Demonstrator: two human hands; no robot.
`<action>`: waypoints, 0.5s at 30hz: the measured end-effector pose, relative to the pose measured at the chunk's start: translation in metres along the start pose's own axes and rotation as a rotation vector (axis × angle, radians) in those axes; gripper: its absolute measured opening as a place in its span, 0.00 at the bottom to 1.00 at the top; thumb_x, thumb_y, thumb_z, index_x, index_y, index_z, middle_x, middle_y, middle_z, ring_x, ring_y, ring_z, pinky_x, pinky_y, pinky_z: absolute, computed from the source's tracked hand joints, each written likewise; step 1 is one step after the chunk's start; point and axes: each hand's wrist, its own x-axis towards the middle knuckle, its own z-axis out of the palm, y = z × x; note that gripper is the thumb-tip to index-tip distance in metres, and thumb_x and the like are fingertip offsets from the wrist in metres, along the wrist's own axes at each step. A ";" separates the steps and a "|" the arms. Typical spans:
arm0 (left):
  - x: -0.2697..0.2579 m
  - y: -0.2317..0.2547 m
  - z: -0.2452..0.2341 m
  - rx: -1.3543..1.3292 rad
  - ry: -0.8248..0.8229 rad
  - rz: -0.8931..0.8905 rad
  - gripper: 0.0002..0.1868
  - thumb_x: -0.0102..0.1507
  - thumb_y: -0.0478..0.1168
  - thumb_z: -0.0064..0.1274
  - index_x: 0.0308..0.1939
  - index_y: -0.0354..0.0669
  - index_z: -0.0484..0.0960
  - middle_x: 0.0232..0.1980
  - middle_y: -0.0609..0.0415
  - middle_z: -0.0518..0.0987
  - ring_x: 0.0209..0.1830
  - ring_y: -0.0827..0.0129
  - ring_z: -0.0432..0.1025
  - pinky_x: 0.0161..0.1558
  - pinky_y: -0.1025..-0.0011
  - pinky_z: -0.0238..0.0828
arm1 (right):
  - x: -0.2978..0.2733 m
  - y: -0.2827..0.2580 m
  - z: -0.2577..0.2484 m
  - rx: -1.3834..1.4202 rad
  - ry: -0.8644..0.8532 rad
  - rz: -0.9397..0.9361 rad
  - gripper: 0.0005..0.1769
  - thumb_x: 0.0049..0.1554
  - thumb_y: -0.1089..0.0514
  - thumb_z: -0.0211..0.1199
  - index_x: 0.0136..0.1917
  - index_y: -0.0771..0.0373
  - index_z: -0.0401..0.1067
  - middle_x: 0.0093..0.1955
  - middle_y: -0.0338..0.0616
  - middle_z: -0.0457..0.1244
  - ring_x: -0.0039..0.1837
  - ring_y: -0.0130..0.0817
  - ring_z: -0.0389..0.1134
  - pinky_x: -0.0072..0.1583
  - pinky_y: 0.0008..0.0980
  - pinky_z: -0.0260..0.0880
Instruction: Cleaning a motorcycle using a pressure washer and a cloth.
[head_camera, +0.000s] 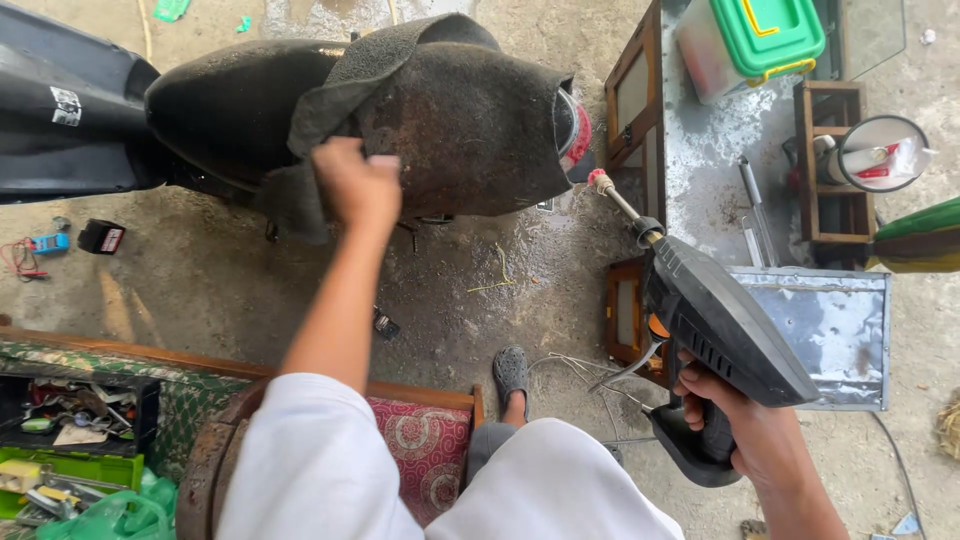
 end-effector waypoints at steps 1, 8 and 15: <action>-0.038 0.005 0.032 0.343 -0.228 0.171 0.25 0.61 0.49 0.57 0.55 0.38 0.70 0.61 0.40 0.72 0.58 0.52 0.73 0.58 0.56 0.74 | 0.000 -0.001 0.004 0.002 0.005 0.012 0.13 0.52 0.67 0.65 0.51 0.69 0.73 0.35 0.51 0.65 0.31 0.35 0.63 0.32 0.33 0.63; -0.117 -0.017 0.158 1.177 -0.725 0.276 0.48 0.55 0.82 0.50 0.38 0.34 0.85 0.41 0.42 0.84 0.42 0.52 0.82 0.40 0.59 0.80 | -0.016 -0.008 0.014 -0.005 0.010 -0.057 0.16 0.48 0.68 0.66 0.51 0.72 0.73 0.34 0.53 0.66 0.29 0.37 0.63 0.31 0.34 0.64; -0.107 -0.063 0.191 1.338 -0.932 0.663 0.28 0.71 0.58 0.41 0.35 0.41 0.88 0.35 0.46 0.85 0.35 0.51 0.82 0.33 0.51 0.80 | -0.015 0.008 0.005 0.077 0.032 -0.038 0.15 0.50 0.67 0.66 0.52 0.72 0.72 0.35 0.51 0.65 0.30 0.36 0.63 0.32 0.33 0.62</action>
